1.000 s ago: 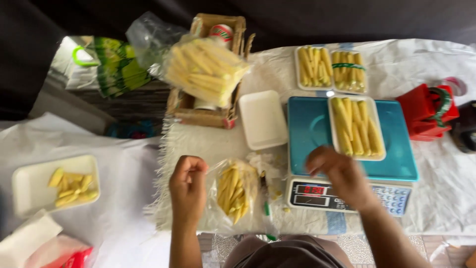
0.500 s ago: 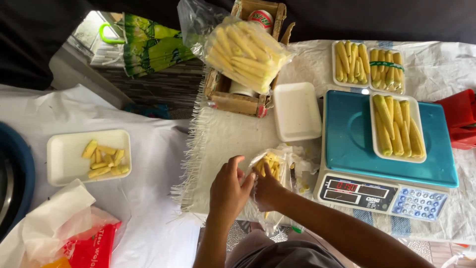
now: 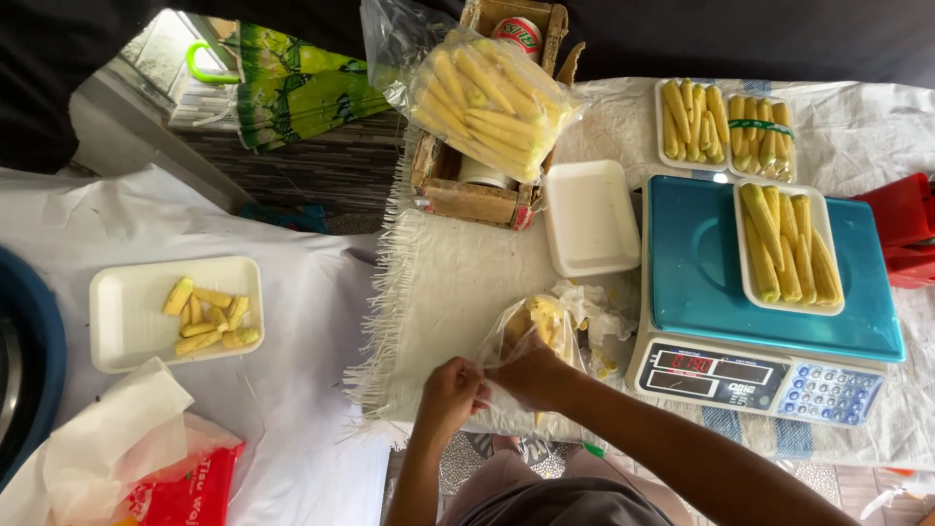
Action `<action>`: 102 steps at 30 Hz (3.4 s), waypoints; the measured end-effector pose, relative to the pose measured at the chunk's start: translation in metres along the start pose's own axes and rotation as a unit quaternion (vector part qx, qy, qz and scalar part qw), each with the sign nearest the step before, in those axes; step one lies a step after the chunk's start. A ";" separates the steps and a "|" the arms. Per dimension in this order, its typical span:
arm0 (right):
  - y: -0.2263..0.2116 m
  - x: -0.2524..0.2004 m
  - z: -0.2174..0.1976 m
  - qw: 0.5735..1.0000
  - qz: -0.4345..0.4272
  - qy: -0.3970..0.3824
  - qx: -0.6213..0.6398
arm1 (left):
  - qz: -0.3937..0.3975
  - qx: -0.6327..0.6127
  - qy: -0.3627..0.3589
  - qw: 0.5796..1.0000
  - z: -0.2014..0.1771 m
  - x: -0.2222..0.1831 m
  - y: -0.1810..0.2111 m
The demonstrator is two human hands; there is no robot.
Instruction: Trimming and packing baby corn into trays using a knife and a digital scale for weighing.
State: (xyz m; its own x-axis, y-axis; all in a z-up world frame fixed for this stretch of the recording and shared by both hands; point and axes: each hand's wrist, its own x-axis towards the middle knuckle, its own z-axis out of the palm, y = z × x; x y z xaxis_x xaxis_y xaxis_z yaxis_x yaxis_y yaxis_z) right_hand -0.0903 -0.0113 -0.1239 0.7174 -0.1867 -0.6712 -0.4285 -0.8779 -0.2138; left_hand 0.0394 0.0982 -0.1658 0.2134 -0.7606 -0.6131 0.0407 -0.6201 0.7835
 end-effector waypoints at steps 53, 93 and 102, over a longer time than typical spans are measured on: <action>0.032 -0.105 -0.026 0.640 -0.036 0.604 0.474 | 0.355 -0.015 0.076 0.932 0.022 -0.041 0.122; 0.065 -0.114 -0.013 0.236 -0.126 0.532 0.803 | 0.233 0.040 0.189 0.953 0.016 -0.025 0.101; 0.066 -0.119 -0.014 0.181 -0.155 0.466 0.852 | 0.476 0.166 0.097 0.858 0.026 -0.046 0.151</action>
State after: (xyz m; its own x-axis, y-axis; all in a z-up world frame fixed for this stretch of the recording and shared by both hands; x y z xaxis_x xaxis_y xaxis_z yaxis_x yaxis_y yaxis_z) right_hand -0.1965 -0.0525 -0.0481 0.2938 -0.9350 -0.1985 0.7333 0.3537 -0.5806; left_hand 0.0105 0.0347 -0.0224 0.1548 -0.9264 0.3432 -0.5156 0.2205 0.8279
